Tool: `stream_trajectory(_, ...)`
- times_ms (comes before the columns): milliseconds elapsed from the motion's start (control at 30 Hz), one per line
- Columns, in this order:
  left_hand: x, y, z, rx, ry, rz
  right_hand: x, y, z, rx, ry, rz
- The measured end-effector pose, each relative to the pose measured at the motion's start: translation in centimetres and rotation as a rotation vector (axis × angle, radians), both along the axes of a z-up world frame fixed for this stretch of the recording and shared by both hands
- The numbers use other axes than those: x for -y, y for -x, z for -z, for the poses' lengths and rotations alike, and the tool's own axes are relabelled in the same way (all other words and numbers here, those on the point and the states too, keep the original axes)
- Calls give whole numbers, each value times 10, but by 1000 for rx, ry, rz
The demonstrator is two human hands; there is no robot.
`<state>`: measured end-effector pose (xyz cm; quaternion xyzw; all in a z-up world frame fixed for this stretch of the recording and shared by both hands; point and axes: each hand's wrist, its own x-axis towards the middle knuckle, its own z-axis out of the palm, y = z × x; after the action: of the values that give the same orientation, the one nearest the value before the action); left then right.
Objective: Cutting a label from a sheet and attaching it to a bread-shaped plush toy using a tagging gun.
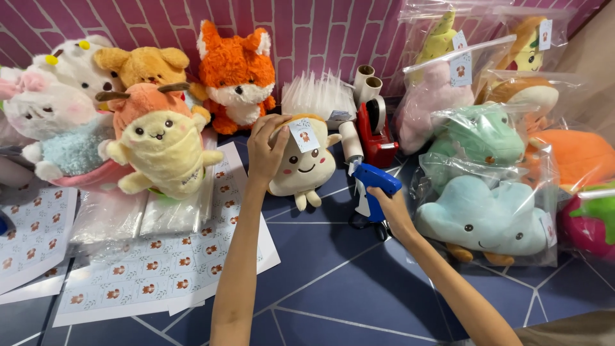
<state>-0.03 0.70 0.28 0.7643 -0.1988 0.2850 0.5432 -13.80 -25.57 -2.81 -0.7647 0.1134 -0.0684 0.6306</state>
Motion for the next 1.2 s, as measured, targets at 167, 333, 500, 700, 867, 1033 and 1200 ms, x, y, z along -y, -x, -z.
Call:
stream_trajectory(167, -7, 5, -7, -31, -27, 47, 9, -2, 19, 9, 123, -65)
stream_trajectory(333, -16, 2, -4, -17, -59, 82, 6, 9, 6, -10, 137, -66)
stream_trajectory(500, -19, 1, -7, -12, -73, 61, 2, 27, -7, -62, 159, -44)
stream_trajectory(700, -27, -8, 8, -78, -128, 17, 18, 41, 4, -139, 79, -117)
stream_trajectory(867, -28, -8, 7, -81, -141, 26, 35, 45, 19, -174, 70, -105)
stream_trajectory(1033, -26, -5, 6, -77, -136, 23, 33, 45, 14, -201, 137, -88)
stream_trajectory(1200, -25, -4, 7, -35, -86, 30, 29, 33, 7, -177, 265, -7)
